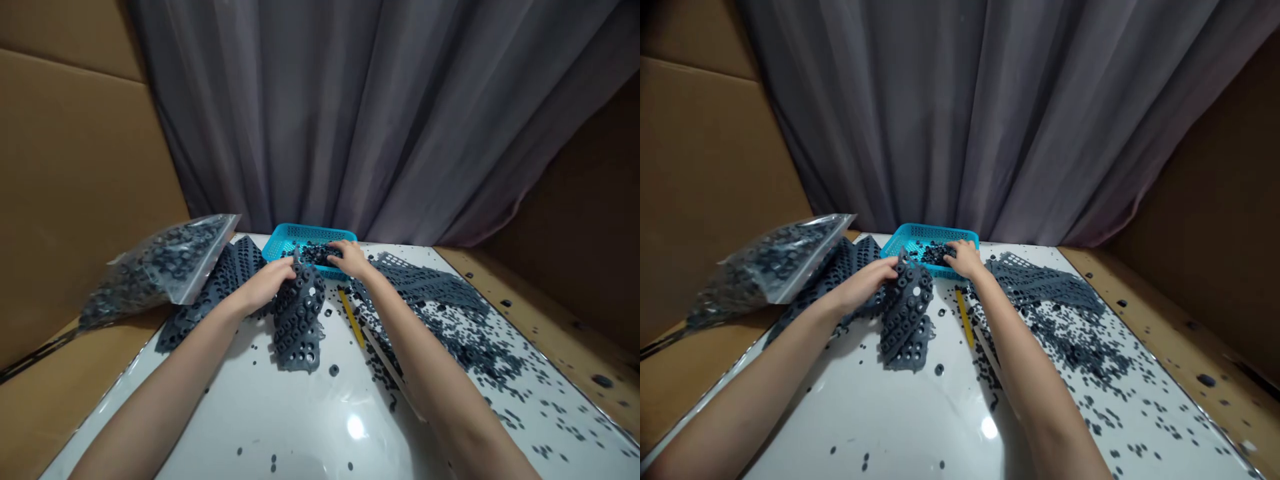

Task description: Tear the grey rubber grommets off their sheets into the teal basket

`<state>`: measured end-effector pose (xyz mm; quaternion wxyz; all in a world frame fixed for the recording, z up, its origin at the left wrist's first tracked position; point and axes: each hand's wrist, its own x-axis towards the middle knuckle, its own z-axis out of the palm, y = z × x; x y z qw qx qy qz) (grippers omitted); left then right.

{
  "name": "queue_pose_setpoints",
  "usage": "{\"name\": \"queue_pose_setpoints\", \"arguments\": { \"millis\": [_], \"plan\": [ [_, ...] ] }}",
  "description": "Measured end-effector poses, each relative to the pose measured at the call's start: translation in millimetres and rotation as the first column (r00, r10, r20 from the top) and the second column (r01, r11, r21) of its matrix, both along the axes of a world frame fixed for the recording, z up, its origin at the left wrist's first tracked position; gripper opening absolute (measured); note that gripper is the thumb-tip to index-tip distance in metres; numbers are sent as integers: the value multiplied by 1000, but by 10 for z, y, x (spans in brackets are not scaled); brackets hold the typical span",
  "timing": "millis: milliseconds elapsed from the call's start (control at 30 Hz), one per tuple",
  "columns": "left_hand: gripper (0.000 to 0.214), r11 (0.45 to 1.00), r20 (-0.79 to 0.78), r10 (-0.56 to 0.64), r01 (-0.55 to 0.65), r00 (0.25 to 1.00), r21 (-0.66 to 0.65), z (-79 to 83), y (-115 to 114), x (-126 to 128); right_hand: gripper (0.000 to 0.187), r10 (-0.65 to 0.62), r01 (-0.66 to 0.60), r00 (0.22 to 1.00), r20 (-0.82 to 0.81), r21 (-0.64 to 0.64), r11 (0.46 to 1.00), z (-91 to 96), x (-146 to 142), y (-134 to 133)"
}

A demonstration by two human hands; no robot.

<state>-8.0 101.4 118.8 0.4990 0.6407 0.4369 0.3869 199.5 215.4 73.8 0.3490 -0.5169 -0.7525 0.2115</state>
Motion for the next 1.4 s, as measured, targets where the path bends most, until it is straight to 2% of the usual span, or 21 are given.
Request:
{"name": "queue_pose_setpoints", "arguments": {
  "millis": [67, 133, 200, 233, 300, 400, 533, 667, 800, 833, 900, 1000, 1100, 1133, 1200, 1233, 1267, 1333, 1400],
  "plan": [
    [8, 999, -104, -22, 26, 994, 32, 22, -21, -3, 35, -21, 19, 999, 36, 39, 999, 56, -29, -29],
    [9, 996, -132, -55, 64, 990, 63, 31, -42, -11, 29, 31, -34, 999, 17, 172, 985, 199, -59, -224],
    [13, 993, -125, -71, 81, 990, 81, 23, -61, -22, 20, 201, -186, 980, -14, 324, 928, 379, -93, -528],
    [17, 993, -123, -69, 80, 990, 88, 20, -74, -26, 19, 290, -275, 957, 6, 334, 902, 464, -114, -690],
    [25, 989, -138, -63, 81, 988, 126, 31, -114, -27, 19, 396, -419, 908, 137, 302, 857, 598, -160, -972],
    [30, 960, -233, -43, 105, 972, 260, 116, -215, -16, 22, 433, -475, 872, 228, 185, 860, 682, -208, -1195],
    [23, 930, -332, -82, 192, 940, 314, 252, -346, 1, 25, 499, -509, 853, 156, 34, 860, 670, -188, -1213],
    [20, 917, -316, -112, 220, 942, 333, 291, -387, -7, 28, 519, -521, 846, 122, -11, 853, 666, -156, -1211],
    [17, 918, -318, -135, 239, 938, 316, 288, -380, -37, 29, 588, -586, 808, 43, -57, 808, 647, -153, -1220],
    [17, 925, -288, -170, 253, 942, 283, 278, -372, -40, 30, 608, -607, 794, -22, -79, 791, 624, -160, -1214],
    [16, 933, -130, -279, 301, 951, 199, 235, -341, -31, 31, 621, -657, 748, -234, -130, 743, 553, -196, -1199],
    [23, 923, 254, -384, 366, 888, 117, 120, -265, 8, 32, 482, -695, 622, -617, -152, 703, 427, -317, -1179],
    [34, 947, 508, -308, 308, 804, 87, 22, -190, 31, 32, 296, -640, 471, -831, -90, 763, 355, -430, -1144],
    [36, 959, 543, -269, 271, 795, 78, 10, -174, 29, 33, 262, -605, 417, -870, -51, 794, 352, -438, -1121],
    [35, 975, 525, -215, 208, 823, 74, 20, -164, 16, 34, 247, -518, 345, -906, 36, 855, 381, -389, -1068],
    [32, 979, 473, -203, 187, 857, 82, 38, -169, 10, 34, 268, -481, 352, -897, 72, 874, 410, -335, -1044],
    [28, 980, 397, -195, 169, 897, 101, 61, -180, 8, 33, 305, -451, 404, -862, 102, 887, 447, -270, -1030],
    [19, 979, 214, -158, 125, 964, 162, 107, -211, 14, 31, 384, -400, 616, -687, 147, 905, 537, -132, -1036],
    [15, 969, 65, -85, 67, 994, 237, 140, -245, 33, 28, 418, -373, 831, -368, 189, 908, 633, -28, -1091]
  ]
}}
